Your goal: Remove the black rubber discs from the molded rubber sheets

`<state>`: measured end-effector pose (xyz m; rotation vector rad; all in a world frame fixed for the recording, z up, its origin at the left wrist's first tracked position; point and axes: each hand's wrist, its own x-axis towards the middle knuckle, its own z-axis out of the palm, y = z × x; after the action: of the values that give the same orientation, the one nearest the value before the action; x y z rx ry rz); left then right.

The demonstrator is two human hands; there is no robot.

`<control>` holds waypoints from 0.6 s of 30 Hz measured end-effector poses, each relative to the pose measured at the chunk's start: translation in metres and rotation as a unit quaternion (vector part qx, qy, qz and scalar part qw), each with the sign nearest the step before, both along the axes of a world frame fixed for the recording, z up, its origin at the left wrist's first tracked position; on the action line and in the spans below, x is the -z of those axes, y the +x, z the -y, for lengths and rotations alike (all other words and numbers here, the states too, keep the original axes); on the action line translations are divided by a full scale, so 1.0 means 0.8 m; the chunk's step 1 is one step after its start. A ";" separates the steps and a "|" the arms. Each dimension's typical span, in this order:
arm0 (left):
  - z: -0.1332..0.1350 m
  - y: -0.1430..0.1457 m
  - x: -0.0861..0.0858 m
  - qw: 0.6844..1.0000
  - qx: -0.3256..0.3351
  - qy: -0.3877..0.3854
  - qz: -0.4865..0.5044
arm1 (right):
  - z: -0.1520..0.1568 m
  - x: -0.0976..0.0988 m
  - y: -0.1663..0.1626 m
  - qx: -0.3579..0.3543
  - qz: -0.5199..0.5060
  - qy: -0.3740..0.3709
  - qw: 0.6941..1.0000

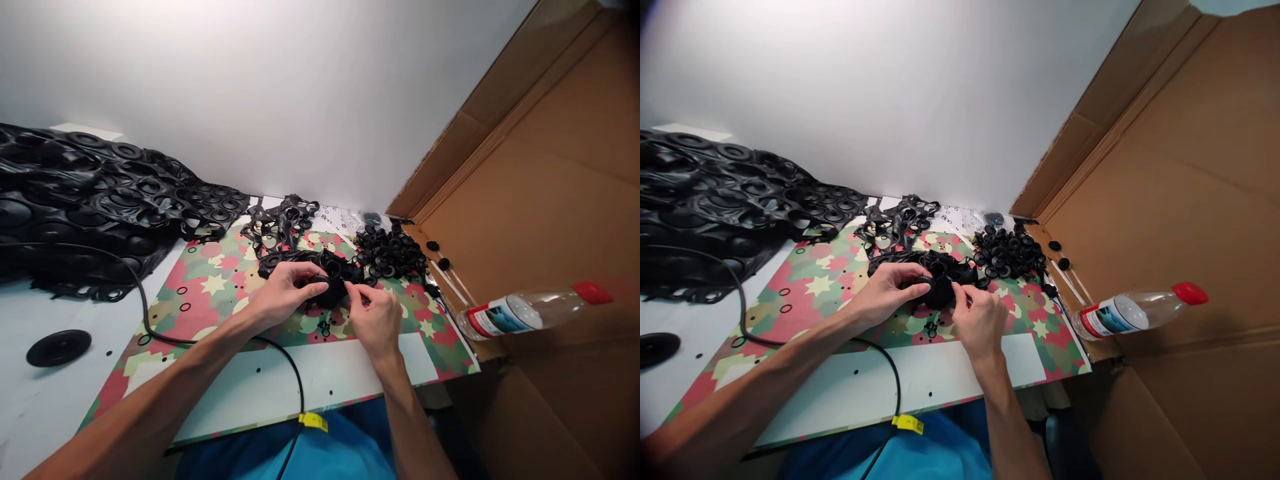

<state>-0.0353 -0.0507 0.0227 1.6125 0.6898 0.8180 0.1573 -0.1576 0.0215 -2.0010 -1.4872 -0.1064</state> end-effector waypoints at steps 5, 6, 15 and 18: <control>0.000 -0.005 0.001 0.994 0.076 -0.076 0.029 | 0.002 -0.010 0.008 -0.038 -0.067 0.005 0.997; 0.001 -0.006 0.001 0.993 0.076 -0.077 0.038 | 0.003 -0.012 0.011 -0.075 -0.107 -0.010 0.991; 0.006 -0.003 -0.002 0.991 0.032 -0.108 0.065 | 0.032 -0.012 0.040 -0.128 -0.276 0.019 0.952; 0.008 -0.001 0.000 0.991 0.025 -0.111 0.068 | 0.039 -0.011 0.027 -0.132 -0.285 0.018 0.949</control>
<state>-0.0359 -0.0570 0.0225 1.3557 0.6177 0.7788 0.1786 -0.1886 0.0302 -1.5936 -1.3302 0.5118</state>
